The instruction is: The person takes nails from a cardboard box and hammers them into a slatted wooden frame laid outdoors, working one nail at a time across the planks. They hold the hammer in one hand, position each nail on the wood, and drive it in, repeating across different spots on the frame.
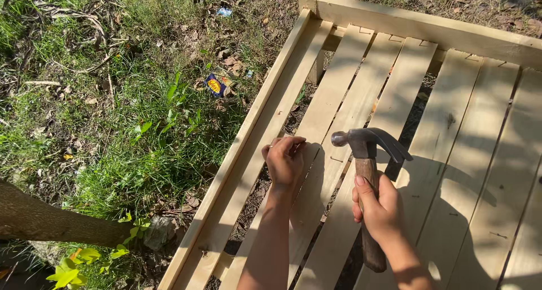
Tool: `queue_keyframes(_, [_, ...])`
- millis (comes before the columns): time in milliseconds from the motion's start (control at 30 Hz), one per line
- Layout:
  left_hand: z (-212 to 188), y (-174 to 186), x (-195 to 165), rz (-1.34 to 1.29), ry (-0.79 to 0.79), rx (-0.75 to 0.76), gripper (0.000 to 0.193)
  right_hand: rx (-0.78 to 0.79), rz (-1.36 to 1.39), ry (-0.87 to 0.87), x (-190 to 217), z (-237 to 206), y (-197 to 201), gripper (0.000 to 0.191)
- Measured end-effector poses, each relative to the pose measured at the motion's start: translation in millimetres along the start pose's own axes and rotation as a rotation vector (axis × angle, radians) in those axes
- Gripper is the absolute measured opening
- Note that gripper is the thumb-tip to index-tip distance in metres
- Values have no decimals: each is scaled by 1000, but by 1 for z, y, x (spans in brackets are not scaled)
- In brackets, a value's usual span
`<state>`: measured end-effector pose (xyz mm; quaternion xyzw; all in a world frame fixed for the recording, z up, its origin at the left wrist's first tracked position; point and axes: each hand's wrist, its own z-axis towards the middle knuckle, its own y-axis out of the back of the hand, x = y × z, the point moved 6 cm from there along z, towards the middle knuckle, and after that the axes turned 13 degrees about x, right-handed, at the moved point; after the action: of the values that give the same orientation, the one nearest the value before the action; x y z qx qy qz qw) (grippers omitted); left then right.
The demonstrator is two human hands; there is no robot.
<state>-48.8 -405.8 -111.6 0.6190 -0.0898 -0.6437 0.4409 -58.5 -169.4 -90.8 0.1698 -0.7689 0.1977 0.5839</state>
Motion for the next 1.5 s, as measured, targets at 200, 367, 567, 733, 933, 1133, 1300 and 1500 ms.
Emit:
queue_keyframes(200, [-3,0,-3,-178,43,56,51,10,-154,-70,22,6,-4,27])
queue_keyframes(367, [-2,-4,0,-67,42,43,48,44,-280,-51,40,10,-14,27])
queue_keyframes(567, [0,-6,3,-18,7,0,46,64,-272,-83,42,8,-22,30])
queue_keyframes(733, [2,-7,2,-16,29,28,47,30,-466,-62,49,9,-24,32])
queue_keyframes(933, [3,-4,-3,-40,18,30,48,20,-686,203,63,16,-41,33])
queue_keyframes(1133, [6,-6,-2,-86,23,14,48,17,-739,127,61,34,-52,34])
queue_keyframes(1300, [-2,-5,14,-526,-187,-101,58,-37,-704,180,83,17,-37,32])
queue_keyframes(1500, [-8,-10,62,-604,34,-479,60,9,-758,300,86,24,-54,34])
